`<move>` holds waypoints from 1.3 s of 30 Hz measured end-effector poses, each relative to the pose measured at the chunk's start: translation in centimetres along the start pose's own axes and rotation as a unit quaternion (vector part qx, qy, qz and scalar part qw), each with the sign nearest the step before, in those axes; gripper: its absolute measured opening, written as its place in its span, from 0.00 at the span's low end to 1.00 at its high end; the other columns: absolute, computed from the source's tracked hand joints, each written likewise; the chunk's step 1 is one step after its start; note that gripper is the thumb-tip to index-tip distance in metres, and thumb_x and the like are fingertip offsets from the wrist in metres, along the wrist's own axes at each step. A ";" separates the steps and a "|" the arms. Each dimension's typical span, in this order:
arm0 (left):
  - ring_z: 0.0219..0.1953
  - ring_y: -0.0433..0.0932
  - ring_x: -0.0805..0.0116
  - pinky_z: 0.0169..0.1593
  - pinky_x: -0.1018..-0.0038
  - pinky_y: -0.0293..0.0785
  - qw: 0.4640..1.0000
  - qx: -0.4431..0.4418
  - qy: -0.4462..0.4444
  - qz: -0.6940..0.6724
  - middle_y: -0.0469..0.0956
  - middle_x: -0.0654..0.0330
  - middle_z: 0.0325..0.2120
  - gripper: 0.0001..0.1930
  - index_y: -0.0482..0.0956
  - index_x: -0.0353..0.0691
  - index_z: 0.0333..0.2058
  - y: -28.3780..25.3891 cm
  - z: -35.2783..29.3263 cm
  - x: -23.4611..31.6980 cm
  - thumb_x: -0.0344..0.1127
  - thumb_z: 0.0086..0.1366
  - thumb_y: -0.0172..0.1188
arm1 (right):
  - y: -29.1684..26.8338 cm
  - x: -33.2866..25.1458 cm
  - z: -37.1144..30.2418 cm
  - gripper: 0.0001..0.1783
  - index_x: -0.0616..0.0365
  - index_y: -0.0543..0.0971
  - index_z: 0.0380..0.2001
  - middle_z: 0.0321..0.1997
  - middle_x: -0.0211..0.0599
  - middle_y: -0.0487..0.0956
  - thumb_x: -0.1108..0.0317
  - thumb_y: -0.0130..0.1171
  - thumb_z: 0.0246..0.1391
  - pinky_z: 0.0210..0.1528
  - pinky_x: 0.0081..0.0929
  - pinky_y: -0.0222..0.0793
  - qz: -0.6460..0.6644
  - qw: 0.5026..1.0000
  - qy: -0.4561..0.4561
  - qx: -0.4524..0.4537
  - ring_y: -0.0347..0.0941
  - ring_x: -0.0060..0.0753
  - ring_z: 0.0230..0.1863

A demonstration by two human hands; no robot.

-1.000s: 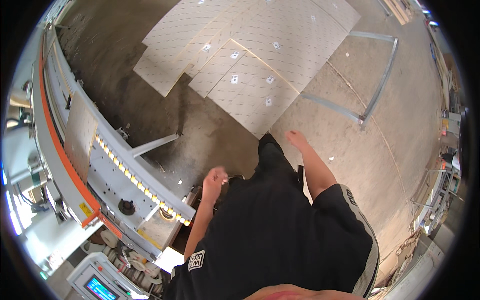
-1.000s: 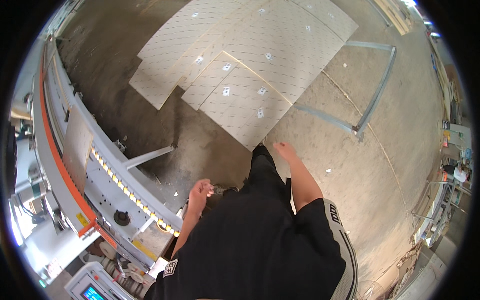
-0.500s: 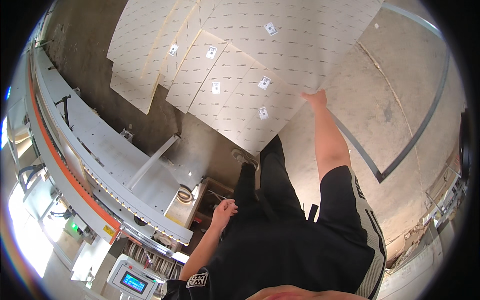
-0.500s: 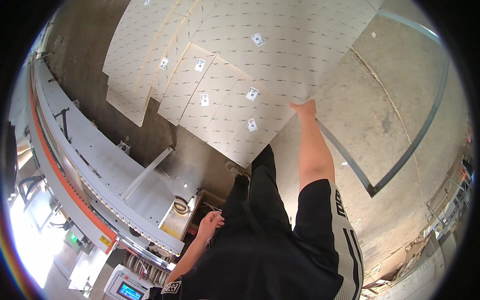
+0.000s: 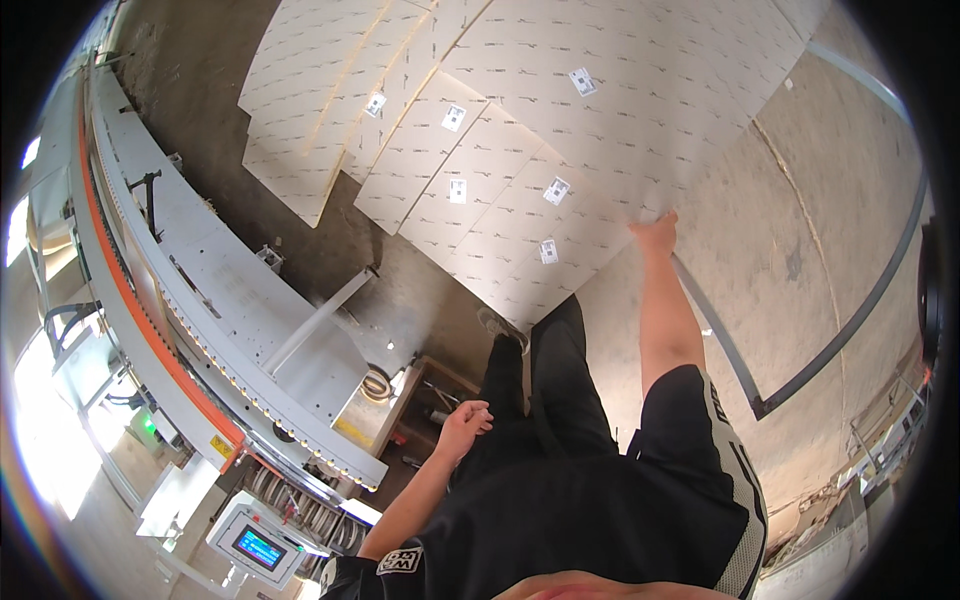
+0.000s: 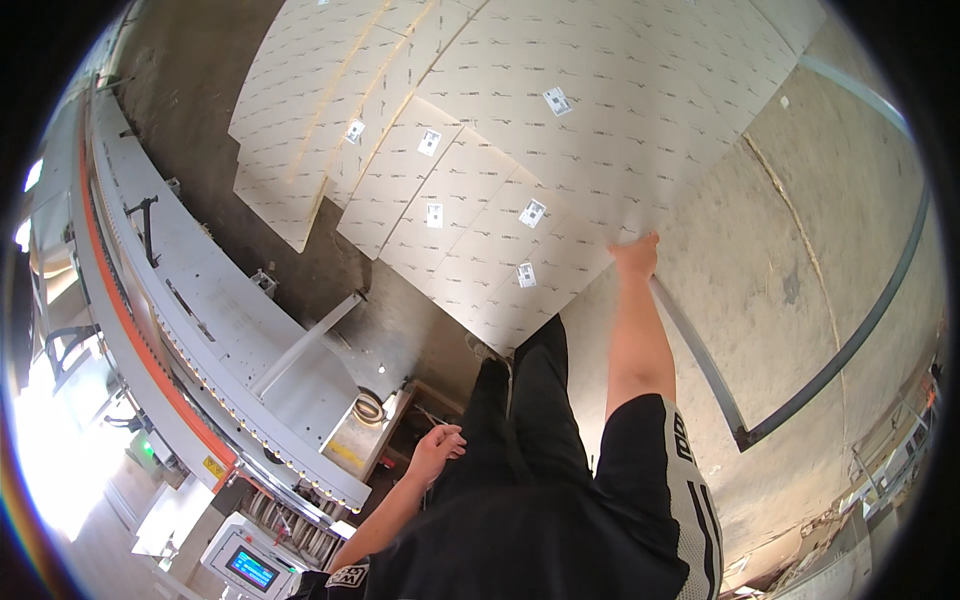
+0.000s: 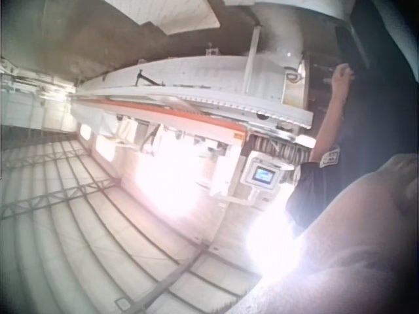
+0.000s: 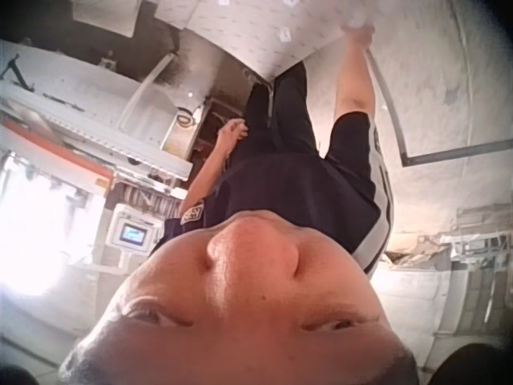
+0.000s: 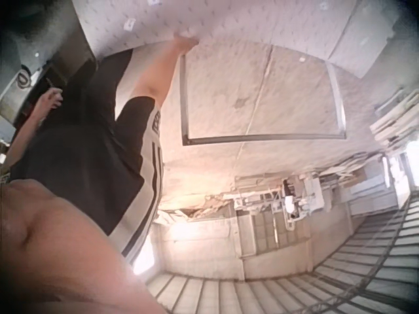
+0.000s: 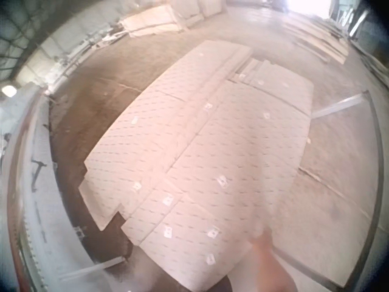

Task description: The person picks up a wooden board by hand, places it onto a processing machine, and uses a handheld nozzle to blow air over the surface of the board.

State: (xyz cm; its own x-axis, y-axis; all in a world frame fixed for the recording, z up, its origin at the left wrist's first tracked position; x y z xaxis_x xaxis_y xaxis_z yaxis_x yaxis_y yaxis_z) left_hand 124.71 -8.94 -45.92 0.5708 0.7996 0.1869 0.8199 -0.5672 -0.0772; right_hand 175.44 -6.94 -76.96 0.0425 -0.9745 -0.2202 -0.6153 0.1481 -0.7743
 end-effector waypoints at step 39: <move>0.69 0.64 0.49 0.72 0.50 0.57 0.745 -0.215 0.268 -0.572 0.66 0.50 0.67 0.36 0.61 0.36 0.69 -0.8 -9.8 7.0 0.48 0.68 0.60 | -32.5 2.1 -40.3 0.43 0.61 0.62 0.69 0.62 0.45 0.75 0.63 0.62 0.51 0.59 0.47 0.75 0.492 0.742 -0.127 -0.437 0.74 0.48 0.60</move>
State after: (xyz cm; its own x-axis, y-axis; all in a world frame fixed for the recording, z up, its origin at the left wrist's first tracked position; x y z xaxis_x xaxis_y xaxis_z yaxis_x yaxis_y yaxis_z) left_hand 127.60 -4.81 -34.99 -0.6851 0.6797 0.2621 0.6001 0.3226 0.7320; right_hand 163.84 -20.58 -28.33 -0.6871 -0.3883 -0.6141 -0.7179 0.4932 0.4914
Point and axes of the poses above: each hand's wrist, its own z-axis towards the middle knuckle, its own y-axis out of the palm, x = y × z, the point moved 2 cm from there along z, towards the middle knuckle
